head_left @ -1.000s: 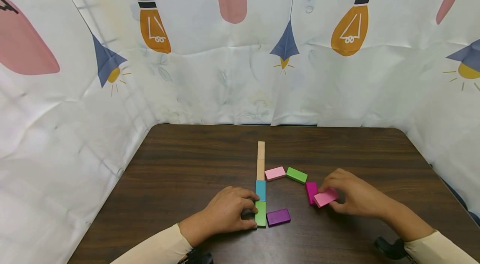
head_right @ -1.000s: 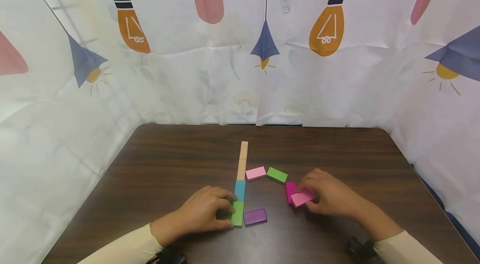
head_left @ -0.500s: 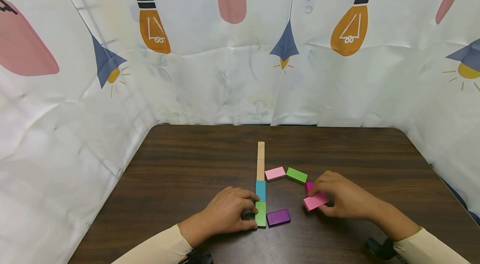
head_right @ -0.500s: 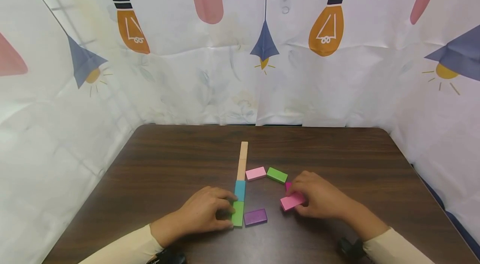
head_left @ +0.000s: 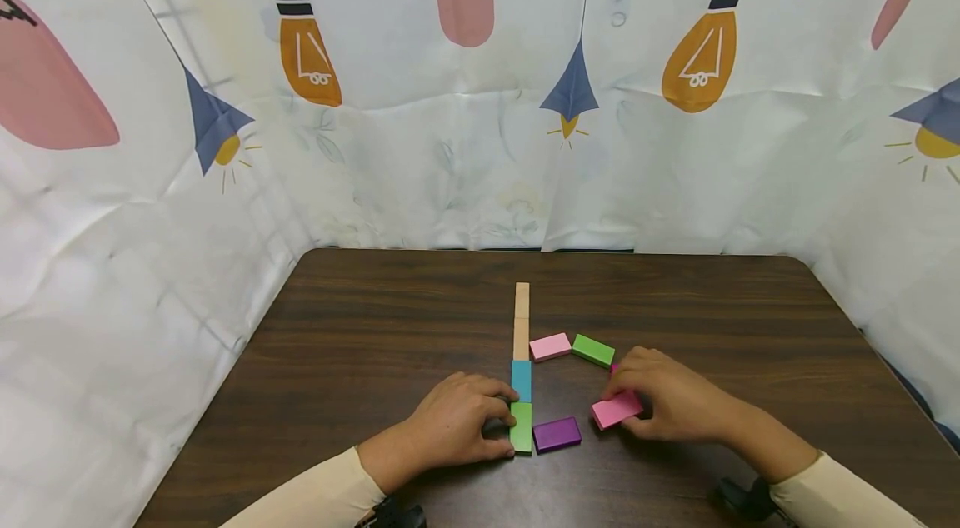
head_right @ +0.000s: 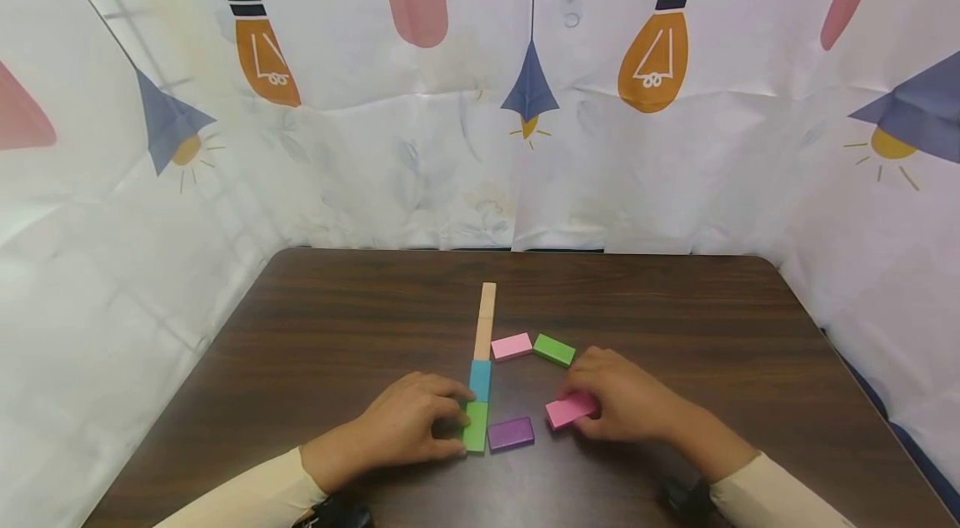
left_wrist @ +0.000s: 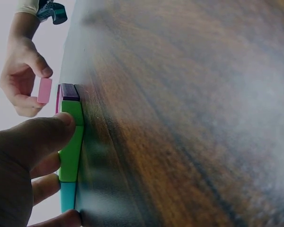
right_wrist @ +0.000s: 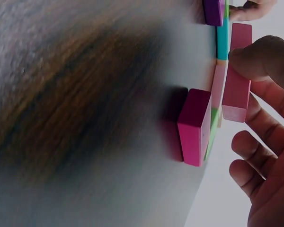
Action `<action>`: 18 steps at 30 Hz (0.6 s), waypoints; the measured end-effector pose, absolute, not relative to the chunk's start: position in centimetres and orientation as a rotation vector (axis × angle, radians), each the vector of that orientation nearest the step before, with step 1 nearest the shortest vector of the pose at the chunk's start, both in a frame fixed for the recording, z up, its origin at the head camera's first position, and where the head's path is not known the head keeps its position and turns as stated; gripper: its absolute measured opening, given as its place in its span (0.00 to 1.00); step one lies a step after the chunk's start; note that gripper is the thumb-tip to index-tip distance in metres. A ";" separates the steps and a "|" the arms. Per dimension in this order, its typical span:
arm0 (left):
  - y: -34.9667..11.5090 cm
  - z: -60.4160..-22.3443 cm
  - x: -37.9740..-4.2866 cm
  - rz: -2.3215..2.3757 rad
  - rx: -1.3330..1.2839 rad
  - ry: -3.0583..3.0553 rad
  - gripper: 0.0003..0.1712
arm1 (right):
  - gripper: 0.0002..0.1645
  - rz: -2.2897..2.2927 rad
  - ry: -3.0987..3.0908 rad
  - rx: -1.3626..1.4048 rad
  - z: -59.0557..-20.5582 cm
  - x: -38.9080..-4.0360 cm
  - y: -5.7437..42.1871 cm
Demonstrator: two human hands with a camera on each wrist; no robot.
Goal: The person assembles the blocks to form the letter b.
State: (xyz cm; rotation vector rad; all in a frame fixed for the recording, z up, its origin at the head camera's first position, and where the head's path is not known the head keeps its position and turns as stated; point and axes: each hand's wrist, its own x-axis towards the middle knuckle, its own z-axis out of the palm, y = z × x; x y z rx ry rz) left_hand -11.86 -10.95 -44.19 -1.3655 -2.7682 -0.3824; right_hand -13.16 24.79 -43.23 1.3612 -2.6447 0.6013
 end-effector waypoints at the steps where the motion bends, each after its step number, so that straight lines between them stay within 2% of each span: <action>1: -11.0 -44.2 -11.9 -0.383 -1.365 -2.768 0.14 | 0.23 0.599 -2.642 1.364 -43.3 -13.2 24.7; 18: -10.9 -44.1 -11.8 -0.381 -1.358 -2.771 0.14 | 0.21 0.635 -2.636 1.410 -43.9 -13.3 23.6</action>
